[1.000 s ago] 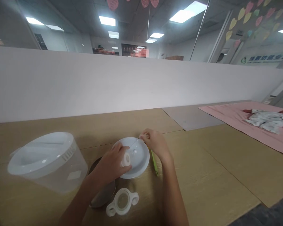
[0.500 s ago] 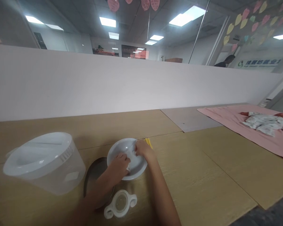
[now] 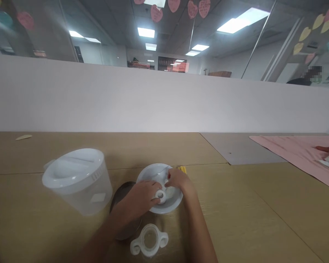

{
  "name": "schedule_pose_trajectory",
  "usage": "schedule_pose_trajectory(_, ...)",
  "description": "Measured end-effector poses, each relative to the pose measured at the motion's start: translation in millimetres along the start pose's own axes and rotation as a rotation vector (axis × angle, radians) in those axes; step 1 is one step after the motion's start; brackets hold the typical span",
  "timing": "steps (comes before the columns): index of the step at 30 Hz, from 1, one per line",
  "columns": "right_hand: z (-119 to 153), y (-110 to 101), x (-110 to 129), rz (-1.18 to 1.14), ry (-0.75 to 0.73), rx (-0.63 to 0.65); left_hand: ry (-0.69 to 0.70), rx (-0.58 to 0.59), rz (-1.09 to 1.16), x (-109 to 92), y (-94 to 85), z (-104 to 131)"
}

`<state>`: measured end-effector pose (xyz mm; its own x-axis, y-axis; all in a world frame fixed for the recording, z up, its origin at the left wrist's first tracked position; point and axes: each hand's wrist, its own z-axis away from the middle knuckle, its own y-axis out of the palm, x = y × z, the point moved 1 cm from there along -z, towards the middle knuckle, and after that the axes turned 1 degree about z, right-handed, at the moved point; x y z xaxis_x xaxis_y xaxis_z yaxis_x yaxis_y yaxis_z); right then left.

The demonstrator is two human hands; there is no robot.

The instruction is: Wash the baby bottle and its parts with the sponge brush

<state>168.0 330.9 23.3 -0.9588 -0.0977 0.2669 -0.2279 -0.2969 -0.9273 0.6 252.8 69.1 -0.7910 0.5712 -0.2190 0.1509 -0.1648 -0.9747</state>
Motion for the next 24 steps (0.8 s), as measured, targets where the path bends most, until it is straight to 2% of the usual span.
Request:
schedule_pose_trajectory(3, 8, -8, -10, -0.019, -0.005, -0.071, -0.005, -0.294, 0.194, 7, -46.9, 45)
schedule_pose_trajectory(5, 13, -13, -17, -0.048, 0.0, -0.102, -0.108, -0.592, 0.226, 22, -72.6, 80)
schedule_pose_trajectory(7, 17, -18, -22, -0.085, 0.005, -0.121, -0.354, -0.878, 0.205, 45, -88.5, 112)
schedule_pose_trajectory(9, 22, -21, -25, -0.109, 0.01, -0.138, -0.622, -1.004, 0.161, 71, -94.6, 134)
schedule_pose_trajectory(12, 27, -26, -26, -0.114, 0.02, -0.156, -0.883, -1.064, 0.105, 106, -93.4, 147)
schedule_pose_trajectory(14, 30, -27, -26, -0.118, 0.011, -0.152, -0.955, -1.002, 0.166, 125, -89.1, 144)
schedule_pose_trajectory(16, 31, -28, -26, -0.125, -0.001, -0.147, -0.958, -0.943, 0.223, 138, -84.6, 138)
schedule_pose_trajectory(18, 31, -28, -27, -0.132, -0.001, -0.147, -0.923, -0.932, 0.251, 147, -81.0, 132)
schedule_pose_trajectory(24, 30, -28, -30, -0.133, 0.037, -0.149, -0.738, -0.924, 0.396, 157, -74.4, 118)
